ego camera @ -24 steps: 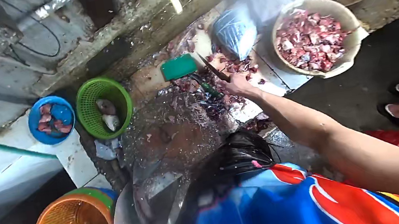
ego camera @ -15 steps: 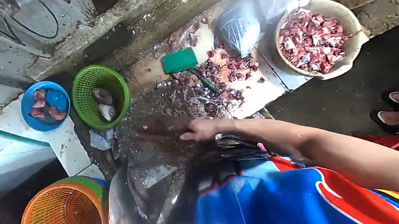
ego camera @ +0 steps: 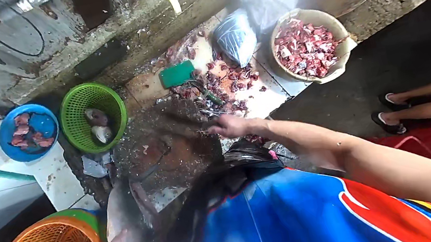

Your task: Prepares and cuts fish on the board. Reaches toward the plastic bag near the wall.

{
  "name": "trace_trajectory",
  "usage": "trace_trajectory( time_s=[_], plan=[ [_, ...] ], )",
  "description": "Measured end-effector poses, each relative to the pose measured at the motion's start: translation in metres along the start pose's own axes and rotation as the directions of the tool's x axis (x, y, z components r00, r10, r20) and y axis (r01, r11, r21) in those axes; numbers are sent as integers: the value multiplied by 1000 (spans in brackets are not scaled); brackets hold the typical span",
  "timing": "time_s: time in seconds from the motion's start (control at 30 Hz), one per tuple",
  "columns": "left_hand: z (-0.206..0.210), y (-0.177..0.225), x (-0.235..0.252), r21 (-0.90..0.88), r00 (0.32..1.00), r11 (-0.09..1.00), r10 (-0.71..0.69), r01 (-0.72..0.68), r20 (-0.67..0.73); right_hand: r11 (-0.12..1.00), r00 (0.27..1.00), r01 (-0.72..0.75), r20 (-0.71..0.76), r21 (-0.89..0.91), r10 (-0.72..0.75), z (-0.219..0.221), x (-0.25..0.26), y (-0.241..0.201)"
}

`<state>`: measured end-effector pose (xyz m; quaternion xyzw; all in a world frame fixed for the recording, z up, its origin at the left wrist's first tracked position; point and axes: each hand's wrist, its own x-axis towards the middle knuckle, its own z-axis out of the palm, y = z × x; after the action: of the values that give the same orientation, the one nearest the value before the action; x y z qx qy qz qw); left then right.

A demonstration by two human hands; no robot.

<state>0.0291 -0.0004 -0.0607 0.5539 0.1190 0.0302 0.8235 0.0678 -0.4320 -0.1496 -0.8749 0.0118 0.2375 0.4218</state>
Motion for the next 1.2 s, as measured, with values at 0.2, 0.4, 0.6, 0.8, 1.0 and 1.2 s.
trace_trajectory(
  time_s=[0.2, 0.4, 0.6, 0.8, 1.0, 1.2],
  plan=[
    [112, -8, 55, -78, 982, 989, -114, 126, 148, 988, 992, -123, 31, 92, 120, -14, -18, 32],
    [146, -62, 91, -194, 885, 924, -231, 330, 405, 976, 858, -215, -473, 26, 202, -45, -30, 46],
    [76, -115, 101, 888, 984, 457, -130, -51, 123, 882, 751, -433, -466, 187, 468, -12, -60, 32],
    [111, -113, 93, 892, 891, 136, -94, -431, 445, 954, 867, -270, -398, 135, 301, 19, -60, 1],
    [126, -160, 124, 758, 737, -12, -242, -652, 631, 966, 942, -257, -217, 23, 256, 22, -25, -46],
    [98, -159, 130, 703, 687, 85, -156, -707, 710, 966, 965, -259, -47, -16, 258, 23, -13, -54]
  ],
)
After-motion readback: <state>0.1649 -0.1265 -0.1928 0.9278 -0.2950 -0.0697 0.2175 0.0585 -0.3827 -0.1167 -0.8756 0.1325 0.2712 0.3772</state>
